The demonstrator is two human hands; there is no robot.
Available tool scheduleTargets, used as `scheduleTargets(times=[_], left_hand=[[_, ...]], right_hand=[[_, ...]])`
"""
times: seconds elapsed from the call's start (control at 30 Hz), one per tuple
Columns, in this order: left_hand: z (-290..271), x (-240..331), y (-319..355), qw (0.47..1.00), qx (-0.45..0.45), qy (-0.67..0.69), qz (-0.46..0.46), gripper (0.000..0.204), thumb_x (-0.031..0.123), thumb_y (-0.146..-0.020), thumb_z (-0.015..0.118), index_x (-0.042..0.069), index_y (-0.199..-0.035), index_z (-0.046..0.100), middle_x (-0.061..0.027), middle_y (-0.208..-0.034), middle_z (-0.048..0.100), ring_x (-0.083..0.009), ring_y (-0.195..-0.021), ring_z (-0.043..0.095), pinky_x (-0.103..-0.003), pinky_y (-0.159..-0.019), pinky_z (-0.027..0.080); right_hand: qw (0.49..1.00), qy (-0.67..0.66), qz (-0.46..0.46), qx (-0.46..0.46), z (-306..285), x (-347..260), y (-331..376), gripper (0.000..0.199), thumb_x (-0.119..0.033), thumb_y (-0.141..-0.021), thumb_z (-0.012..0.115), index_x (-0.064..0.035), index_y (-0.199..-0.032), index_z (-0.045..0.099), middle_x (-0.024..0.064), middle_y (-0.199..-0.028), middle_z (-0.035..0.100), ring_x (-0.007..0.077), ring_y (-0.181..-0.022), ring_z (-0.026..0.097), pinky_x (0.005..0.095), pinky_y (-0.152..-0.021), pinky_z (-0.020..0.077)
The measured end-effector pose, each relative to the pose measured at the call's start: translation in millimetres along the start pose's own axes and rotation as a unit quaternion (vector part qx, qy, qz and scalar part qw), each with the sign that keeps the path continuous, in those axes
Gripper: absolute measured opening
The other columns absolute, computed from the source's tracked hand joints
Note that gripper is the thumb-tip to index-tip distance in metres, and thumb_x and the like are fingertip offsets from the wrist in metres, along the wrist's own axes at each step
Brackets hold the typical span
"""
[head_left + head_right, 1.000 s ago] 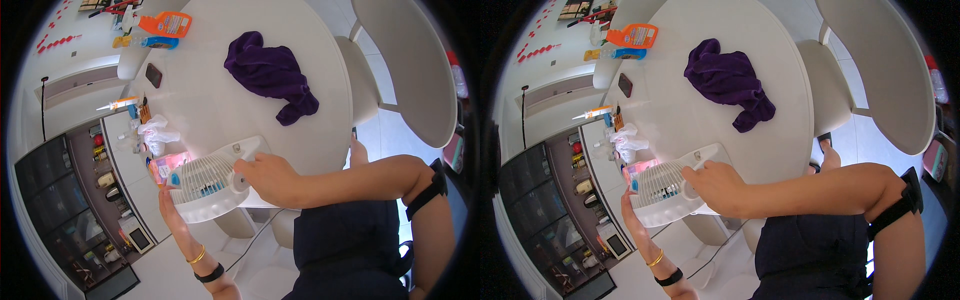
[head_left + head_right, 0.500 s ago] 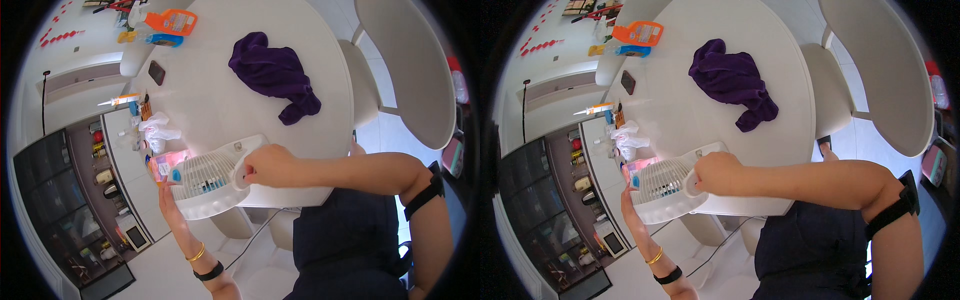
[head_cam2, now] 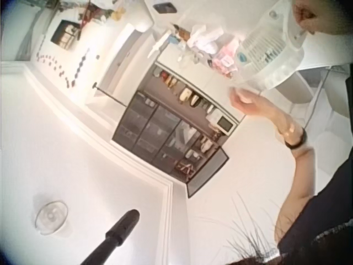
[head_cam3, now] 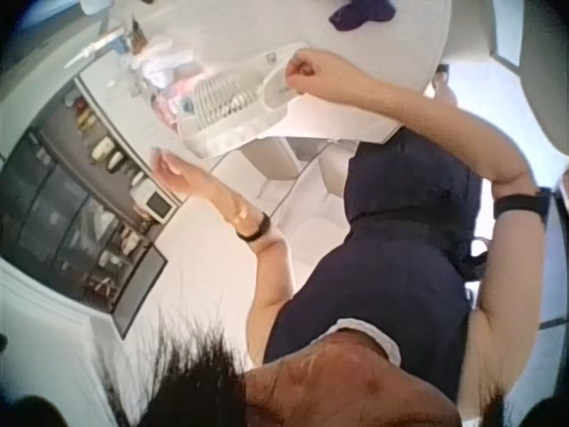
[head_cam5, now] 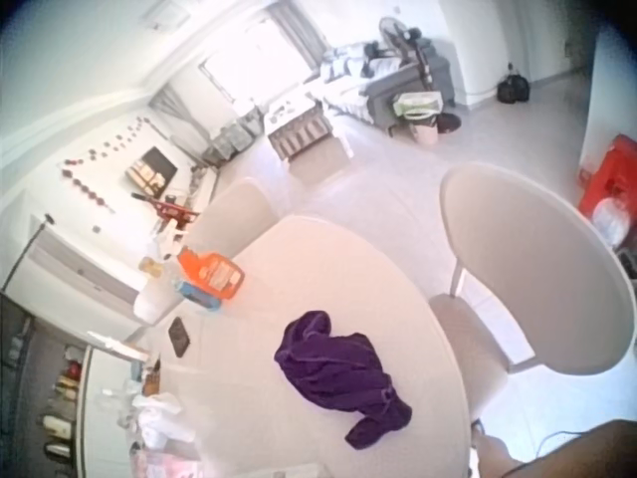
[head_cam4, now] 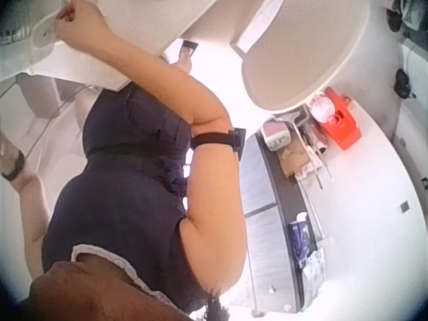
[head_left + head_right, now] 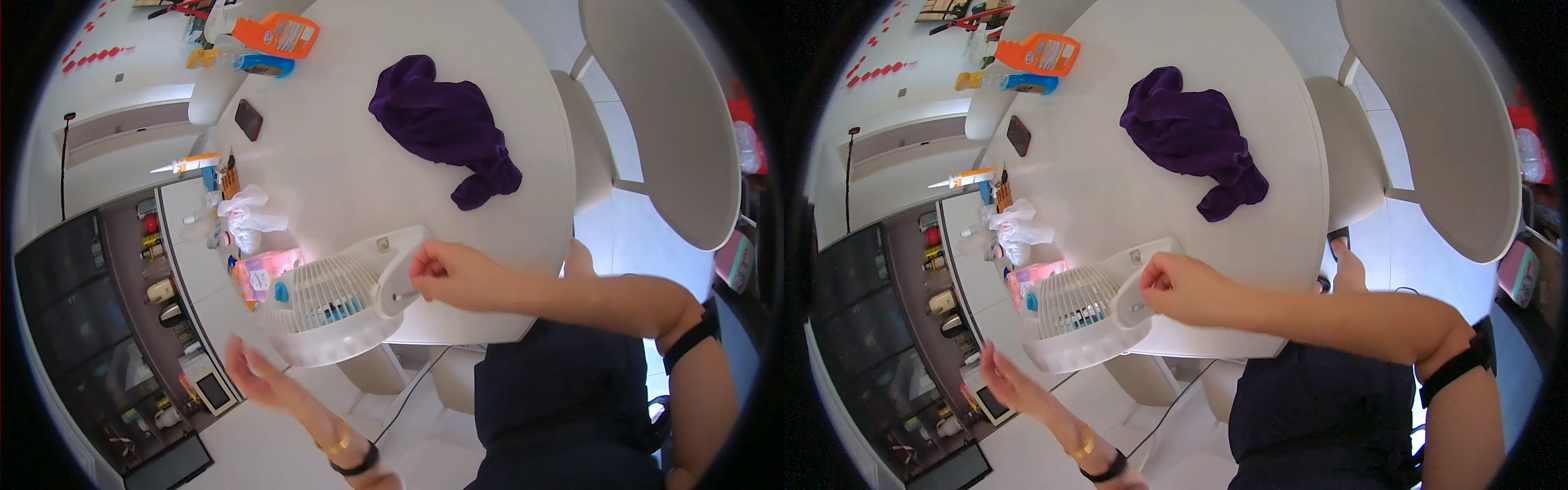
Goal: The recorder uses a screwdriver to remove a screw from the side of a small white desk fan to disassemble it.
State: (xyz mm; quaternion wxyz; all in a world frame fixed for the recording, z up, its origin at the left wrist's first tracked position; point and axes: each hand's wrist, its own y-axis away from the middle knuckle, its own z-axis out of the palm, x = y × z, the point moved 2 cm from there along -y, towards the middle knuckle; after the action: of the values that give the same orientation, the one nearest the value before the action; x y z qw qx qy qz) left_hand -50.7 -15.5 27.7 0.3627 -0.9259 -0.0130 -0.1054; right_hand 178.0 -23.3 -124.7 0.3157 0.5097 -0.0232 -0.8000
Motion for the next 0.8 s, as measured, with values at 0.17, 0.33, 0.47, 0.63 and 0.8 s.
scheduleTargets(times=[0.17, 0.33, 0.47, 0.63, 0.8], left_hand=[[-1, 77, 111, 0.746, -0.446, 0.355, -0.343, 0.027, 0.029, -0.096, 0.057, 0.003, -0.098, 0.062, -0.0016, -0.075, 0.060, -0.0066, -0.067, 0.054, -0.019, -0.059, 0.040], [18, 77, 146, 0.660, -0.437, 0.434, -0.431, 0.026, 0.023, -0.102, 0.046, 0.005, -0.085, 0.051, 0.0036, -0.066, 0.044, -0.0040, -0.059, 0.037, -0.020, -0.053, 0.030], [19, 72, 152, 0.758, -0.405, 0.383, -0.338, 0.032, 0.029, -0.104, 0.041, 0.008, -0.081, 0.049, 0.0032, -0.064, 0.043, -0.0041, -0.055, 0.035, -0.020, -0.049, 0.028], [19, 68, 153, 0.751, -0.395, 0.419, -0.325, 0.026, 0.024, -0.103, 0.042, 0.004, -0.089, 0.049, 0.0005, -0.071, 0.048, -0.0050, -0.062, 0.042, -0.020, -0.053, 0.032], [30, 66, 146, 0.662, -0.393, 0.442, -0.460, 0.039, 0.040, -0.102, 0.038, 0.004, -0.106, 0.053, -0.0045, -0.083, 0.058, -0.0104, -0.067, 0.051, -0.022, -0.054, 0.038]], right_hand=[[0.988, -0.130, -0.071, 0.035, 23, 2, 67, 0.016, -0.013, -0.089, 0.060, -0.0025, -0.099, 0.053, 0.0038, -0.080, 0.058, 0.0119, -0.071, 0.054, 0.0260, -0.066, 0.0472], [1.000, -0.008, -0.027, 0.009, 17, 13, 78, 0.019, -0.017, -0.091, 0.062, -0.0028, -0.101, 0.054, 0.0037, -0.085, 0.059, 0.0095, -0.075, 0.055, 0.0249, -0.070, 0.0478], [0.991, 0.044, 0.074, 0.106, -3, 29, 76, 0.035, -0.038, -0.095, 0.057, -0.0029, -0.095, 0.058, 0.0043, -0.078, 0.061, 0.0109, -0.069, 0.055, 0.0249, -0.065, 0.0472], [0.965, -0.100, 0.193, -0.149, 1, 29, 70, 0.049, -0.049, -0.100, 0.041, -0.0065, -0.086, 0.061, -0.0002, -0.078, 0.063, 0.0078, -0.068, 0.055, 0.0240, -0.060, 0.0452], [0.991, 0.117, 0.053, 0.032, -12, 11, 45, 0.047, -0.039, -0.098, 0.046, -0.0025, -0.074, 0.062, 0.0072, -0.065, 0.064, 0.0170, -0.058, 0.060, 0.0323, -0.059, 0.0465]])
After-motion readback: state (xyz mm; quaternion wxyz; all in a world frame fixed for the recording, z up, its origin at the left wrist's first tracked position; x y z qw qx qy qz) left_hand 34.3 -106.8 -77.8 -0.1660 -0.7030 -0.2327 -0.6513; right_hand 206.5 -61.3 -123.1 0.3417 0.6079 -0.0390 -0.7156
